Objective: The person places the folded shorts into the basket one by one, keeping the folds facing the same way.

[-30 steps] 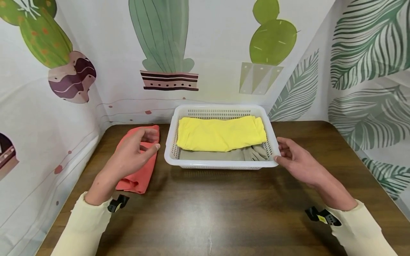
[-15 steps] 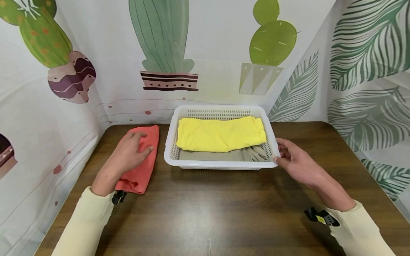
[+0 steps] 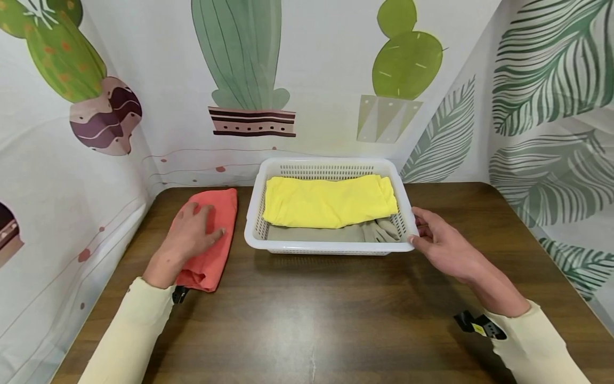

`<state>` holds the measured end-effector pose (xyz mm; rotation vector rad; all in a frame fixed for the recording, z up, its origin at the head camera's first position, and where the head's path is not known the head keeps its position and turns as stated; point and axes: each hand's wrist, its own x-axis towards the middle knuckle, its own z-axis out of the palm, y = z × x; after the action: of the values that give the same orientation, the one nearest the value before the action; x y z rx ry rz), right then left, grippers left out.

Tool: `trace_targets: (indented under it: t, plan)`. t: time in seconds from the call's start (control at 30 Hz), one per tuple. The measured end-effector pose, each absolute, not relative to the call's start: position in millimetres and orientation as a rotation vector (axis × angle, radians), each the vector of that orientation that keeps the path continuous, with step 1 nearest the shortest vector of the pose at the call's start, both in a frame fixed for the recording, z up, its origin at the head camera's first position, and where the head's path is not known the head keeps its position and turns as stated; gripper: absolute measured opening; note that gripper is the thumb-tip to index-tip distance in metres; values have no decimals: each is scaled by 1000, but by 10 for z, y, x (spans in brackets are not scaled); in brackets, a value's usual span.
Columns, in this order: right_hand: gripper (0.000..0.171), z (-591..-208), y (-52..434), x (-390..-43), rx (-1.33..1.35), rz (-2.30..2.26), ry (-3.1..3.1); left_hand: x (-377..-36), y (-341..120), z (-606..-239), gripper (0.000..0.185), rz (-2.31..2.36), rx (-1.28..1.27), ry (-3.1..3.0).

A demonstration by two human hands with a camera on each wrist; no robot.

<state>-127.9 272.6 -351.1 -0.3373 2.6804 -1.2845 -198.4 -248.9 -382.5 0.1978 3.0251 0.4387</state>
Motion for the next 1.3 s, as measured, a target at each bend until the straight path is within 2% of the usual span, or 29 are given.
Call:
trace_targets:
  t: [0.23, 0.6, 0.73, 1.0, 1.3]
  plan:
    - [65, -3514, 2719, -1273, -339, -1279, 2682, -2002, -2527, -3877, 82, 446, 171, 2968]
    - [66, -3525, 2720, -1278, -348, -1257, 2690, -2038, -2561, -3947, 86, 399, 175, 2920]
    - [66, -3526, 2719, -1276, -355, -1259, 2687, -2040, -2564, -3952, 78, 367, 204, 2928]
    - [65, -3519, 2725, -1278, -357, -1275, 2670, -2058, -2589, -3968, 49, 343, 416, 3074]
    - [64, -3512, 2733, -1276, -357, -1266, 2671, -2045, -2589, -3951, 47, 362, 464, 3080]
